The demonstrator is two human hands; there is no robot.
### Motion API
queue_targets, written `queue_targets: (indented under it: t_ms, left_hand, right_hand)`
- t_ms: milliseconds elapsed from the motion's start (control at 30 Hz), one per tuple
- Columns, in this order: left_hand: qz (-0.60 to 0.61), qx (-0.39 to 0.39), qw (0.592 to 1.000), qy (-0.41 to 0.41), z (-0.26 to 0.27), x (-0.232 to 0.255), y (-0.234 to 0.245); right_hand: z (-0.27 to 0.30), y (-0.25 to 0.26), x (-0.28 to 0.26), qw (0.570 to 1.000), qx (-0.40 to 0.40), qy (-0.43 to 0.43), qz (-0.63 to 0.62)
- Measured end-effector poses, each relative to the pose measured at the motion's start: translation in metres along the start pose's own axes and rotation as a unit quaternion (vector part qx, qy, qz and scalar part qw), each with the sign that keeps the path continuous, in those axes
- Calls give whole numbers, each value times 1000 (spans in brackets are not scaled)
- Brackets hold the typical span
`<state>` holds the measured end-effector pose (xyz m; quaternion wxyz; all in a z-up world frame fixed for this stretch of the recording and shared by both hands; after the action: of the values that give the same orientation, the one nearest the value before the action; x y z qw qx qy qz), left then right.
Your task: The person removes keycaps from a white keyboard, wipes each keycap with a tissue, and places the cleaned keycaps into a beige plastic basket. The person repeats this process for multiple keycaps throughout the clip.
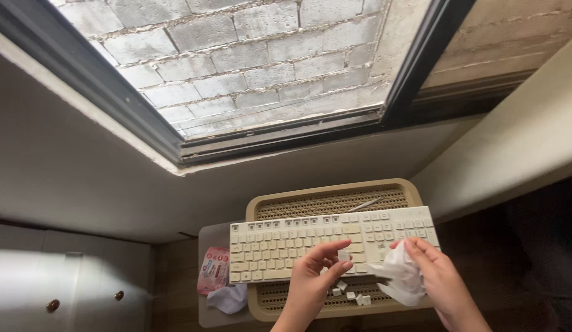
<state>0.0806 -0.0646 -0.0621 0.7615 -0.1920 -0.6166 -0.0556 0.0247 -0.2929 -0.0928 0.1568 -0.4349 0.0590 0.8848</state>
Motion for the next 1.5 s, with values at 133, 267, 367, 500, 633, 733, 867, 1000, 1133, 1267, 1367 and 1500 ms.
queue_targets:
  t_ms: [133,267,367,500,633,733,867,1000,1133,1267,1367,1500]
  left_hand:
    - [172,-27,984,24,1,-11,-23]
    - [81,-19,994,78,3,-33,-33]
    - [-215,-38,976,-13,7,-39,-40]
    - [-437,-75,871,-210,14,-52,-70]
    - [-511,-73,828,-220,15,-83,-82]
    - [-528,-81,818,-213,17,-86,-87]
    - [-215,-41,976,-17,15,-96,-78]
    - [179,-47,978,99,19,-98,-96]
    - [94,28,991,90,8,-95,-72]
    - [142,156,975,66,2,-82,-23]
    - [38,194,980,30,-7,-56,3]
    - [-143,229,963,8,-36,-16,30]
  right_hand:
    - [1,48,17,999,33,-19,23]
    - [0,78,35,999,23,-6,-22]
    - [-1,93,45,1000,20,6,4]
    - [-9,102,58,1000,3,-16,20]
    - [-18,104,63,998,-26,-37,52]
    - [-23,99,62,996,-54,-58,36]
    - [-18,74,45,986,-141,-46,-76]
    - [-4,17,16,956,-288,16,52]
    - [-40,8,-36,944,-160,97,271]
    - [-88,-17,-97,865,-30,254,432]
    - [-121,-53,-101,786,-81,308,530]
    - [-145,-74,-83,667,-107,353,647]
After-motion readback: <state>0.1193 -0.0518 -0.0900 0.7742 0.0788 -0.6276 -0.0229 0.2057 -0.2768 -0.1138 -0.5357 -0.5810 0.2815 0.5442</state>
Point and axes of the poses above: each hand's wrist, its own z-axis away from the middle knuckle, its own y-axis out of the back of the hand, x = y × z, the point moved 9 cm from there along -z, towards the middle knuckle, and after that the axes turned 5 degrees about -y, right-handed, at the moved point
